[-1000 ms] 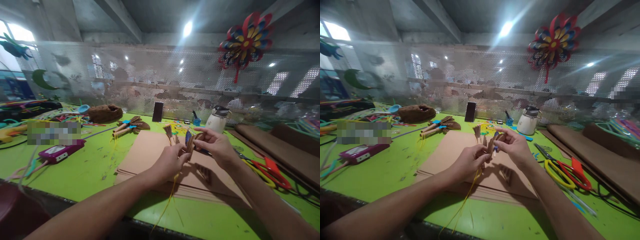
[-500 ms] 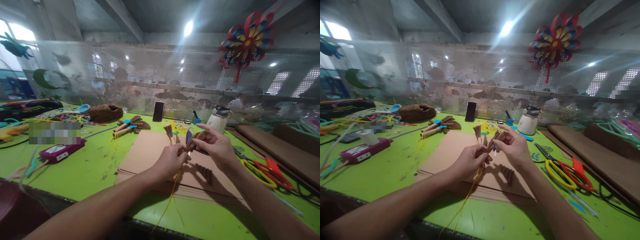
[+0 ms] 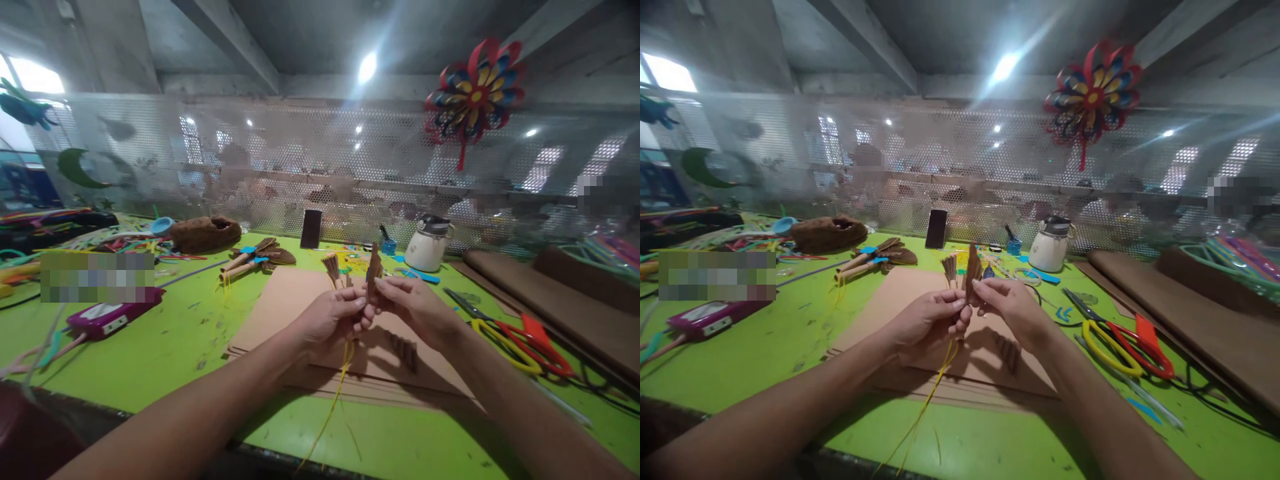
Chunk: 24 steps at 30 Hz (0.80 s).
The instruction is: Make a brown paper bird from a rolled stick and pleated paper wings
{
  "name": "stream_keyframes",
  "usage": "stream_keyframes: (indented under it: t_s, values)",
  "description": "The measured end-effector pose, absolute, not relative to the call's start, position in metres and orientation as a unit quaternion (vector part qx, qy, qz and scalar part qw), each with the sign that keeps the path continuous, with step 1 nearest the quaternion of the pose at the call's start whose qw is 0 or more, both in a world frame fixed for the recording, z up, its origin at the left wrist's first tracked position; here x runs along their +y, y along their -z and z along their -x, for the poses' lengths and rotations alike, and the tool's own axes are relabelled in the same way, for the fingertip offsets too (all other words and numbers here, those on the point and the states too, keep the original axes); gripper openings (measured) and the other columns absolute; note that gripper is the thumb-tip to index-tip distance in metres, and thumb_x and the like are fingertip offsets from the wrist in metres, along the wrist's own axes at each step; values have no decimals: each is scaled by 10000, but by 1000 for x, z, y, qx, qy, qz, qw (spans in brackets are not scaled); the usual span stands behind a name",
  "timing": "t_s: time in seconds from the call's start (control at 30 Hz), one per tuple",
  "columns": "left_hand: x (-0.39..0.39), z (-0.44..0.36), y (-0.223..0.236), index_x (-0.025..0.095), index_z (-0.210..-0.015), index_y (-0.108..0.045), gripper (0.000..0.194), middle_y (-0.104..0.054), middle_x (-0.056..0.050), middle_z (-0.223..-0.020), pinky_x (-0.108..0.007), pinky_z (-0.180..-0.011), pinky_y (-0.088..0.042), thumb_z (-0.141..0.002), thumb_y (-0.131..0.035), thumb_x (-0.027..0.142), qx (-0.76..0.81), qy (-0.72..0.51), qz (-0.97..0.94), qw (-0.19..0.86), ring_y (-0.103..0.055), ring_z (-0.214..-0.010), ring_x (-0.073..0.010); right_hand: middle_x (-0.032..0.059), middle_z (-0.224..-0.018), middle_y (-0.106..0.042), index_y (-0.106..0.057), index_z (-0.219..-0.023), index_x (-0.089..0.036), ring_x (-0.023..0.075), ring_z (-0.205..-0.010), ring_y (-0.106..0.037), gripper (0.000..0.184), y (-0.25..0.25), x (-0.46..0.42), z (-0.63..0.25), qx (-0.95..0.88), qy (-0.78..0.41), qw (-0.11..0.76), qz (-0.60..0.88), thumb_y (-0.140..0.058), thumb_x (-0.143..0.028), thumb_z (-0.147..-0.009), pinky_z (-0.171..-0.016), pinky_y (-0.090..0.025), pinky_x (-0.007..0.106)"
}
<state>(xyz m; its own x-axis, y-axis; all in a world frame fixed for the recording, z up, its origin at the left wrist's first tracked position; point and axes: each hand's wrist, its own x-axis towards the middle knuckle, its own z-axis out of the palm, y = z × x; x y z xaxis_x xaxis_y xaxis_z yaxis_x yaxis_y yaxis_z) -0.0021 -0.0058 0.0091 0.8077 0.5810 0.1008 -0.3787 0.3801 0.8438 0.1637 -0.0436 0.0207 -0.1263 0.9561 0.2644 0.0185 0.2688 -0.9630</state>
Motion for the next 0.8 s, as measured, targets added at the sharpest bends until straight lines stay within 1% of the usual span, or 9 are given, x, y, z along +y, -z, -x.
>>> stream_keyframes:
  t_s: [0.13, 0.2, 0.37, 0.5, 0.7, 0.8]
  values:
    - [-9, 4, -11, 82, -884, -586, 96, -544, -29, -685, -171, -545, -332, -816, -532, 123, 78, -263, -469, 840, -476, -567, -52, 15, -670, -607, -673, -788, -151, 139, -667, -549, 209, -22, -47, -163, -628, -427, 515, 398, -635, -356, -768, -679, -428, 308]
    - [-10, 5, -10, 81, -904, -588, 118, -540, -32, -688, -173, -547, -330, -827, -510, 125, 70, -252, -472, 842, -476, -575, -57, 13, -656, -601, -668, -773, -150, 143, -663, -546, 193, -23, -48, -163, -632, -426, 511, 398, -639, -341, -764, -676, -424, 311]
    - [-8, 4, -7, 77, -903, -606, 136, -557, -52, -717, -193, -570, -348, -827, -516, 146, 77, -245, -485, 836, -505, -617, -82, 9, -633, -584, -657, -732, -138, 129, -623, -515, 201, -23, -48, -163, -633, -416, 512, 405, -644, -336, -759, -640, -406, 293]
    - [-7, 2, -4, 62, -903, -615, 175, -562, -63, -711, -200, -553, -338, -830, -531, 197, 100, -242, -502, 824, -504, -605, -90, -5, -612, -554, -657, -694, -127, 108, -585, -464, 221, -23, -46, -163, -626, -407, 523, 412, -662, -344, -736, -601, -375, 272]
    - [-7, 1, -1, 79, -811, -595, 166, -557, -42, -650, -191, -509, -306, -828, -538, 234, 138, -243, -509, 814, -483, -560, -79, -12, -574, -532, -649, -703, -129, 98, -541, -422, 232, -18, -42, -164, -603, -388, 541, 440, -663, -359, -726, -550, -344, 260]
    - [-8, 0, 1, 105, -788, -570, 166, -545, -20, -617, -188, -481, -284, -824, -541, 265, 149, -245, -514, 809, -459, -519, -71, -13, -563, -518, -618, -633, -138, 98, -541, -418, 252, -14, -41, -163, -601, -385, 547, 438, -660, -366, -733, -546, -340, 257]
